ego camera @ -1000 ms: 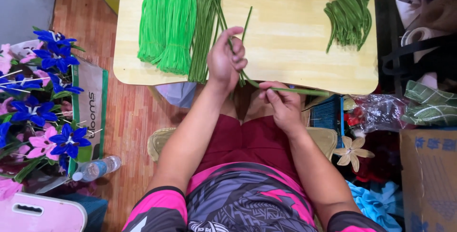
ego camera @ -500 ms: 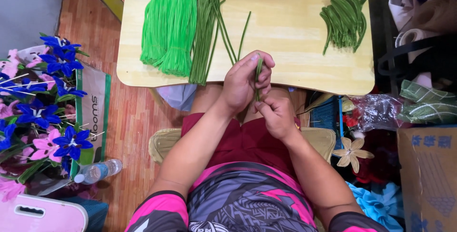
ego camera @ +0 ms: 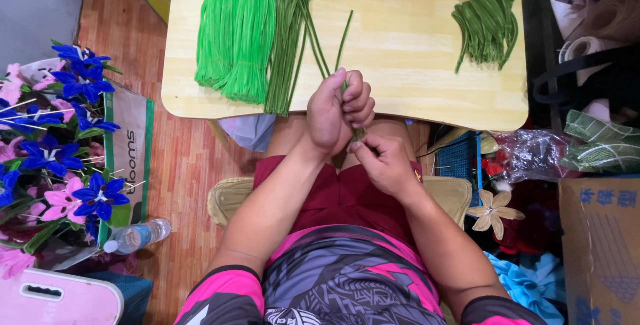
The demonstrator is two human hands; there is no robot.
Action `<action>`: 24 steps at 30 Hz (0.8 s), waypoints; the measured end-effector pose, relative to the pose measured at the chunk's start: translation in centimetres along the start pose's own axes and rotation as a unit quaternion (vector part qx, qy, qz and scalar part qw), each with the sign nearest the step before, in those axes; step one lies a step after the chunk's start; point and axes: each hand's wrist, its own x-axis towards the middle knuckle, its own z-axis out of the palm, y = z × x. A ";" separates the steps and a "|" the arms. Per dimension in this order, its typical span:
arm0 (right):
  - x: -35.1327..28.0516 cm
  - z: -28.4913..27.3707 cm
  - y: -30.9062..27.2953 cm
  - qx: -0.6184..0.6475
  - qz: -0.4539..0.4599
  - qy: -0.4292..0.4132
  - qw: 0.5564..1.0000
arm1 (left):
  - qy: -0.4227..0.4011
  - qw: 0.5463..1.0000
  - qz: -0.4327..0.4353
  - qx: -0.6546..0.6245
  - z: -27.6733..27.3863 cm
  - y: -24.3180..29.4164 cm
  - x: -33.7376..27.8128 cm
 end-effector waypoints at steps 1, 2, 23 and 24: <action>-0.2 0.0 1.2 0.000 0.000 -0.001 1.000 | 0.000 1.000 0.001 0.000 -0.1 0.1 0.0; -0.4 0.1 2.3 -0.020 -0.026 0.022 0.999 | 0.003 1.000 0.007 -0.012 -0.3 0.2 0.1; -0.6 0.3 0.6 -0.146 -0.212 0.147 0.955 | 0.118 0.987 0.065 -0.090 -1.6 0.7 0.1; -0.6 0.4 0.5 -0.144 -0.206 0.147 0.957 | 0.122 0.986 0.067 -0.092 -1.7 0.7 0.1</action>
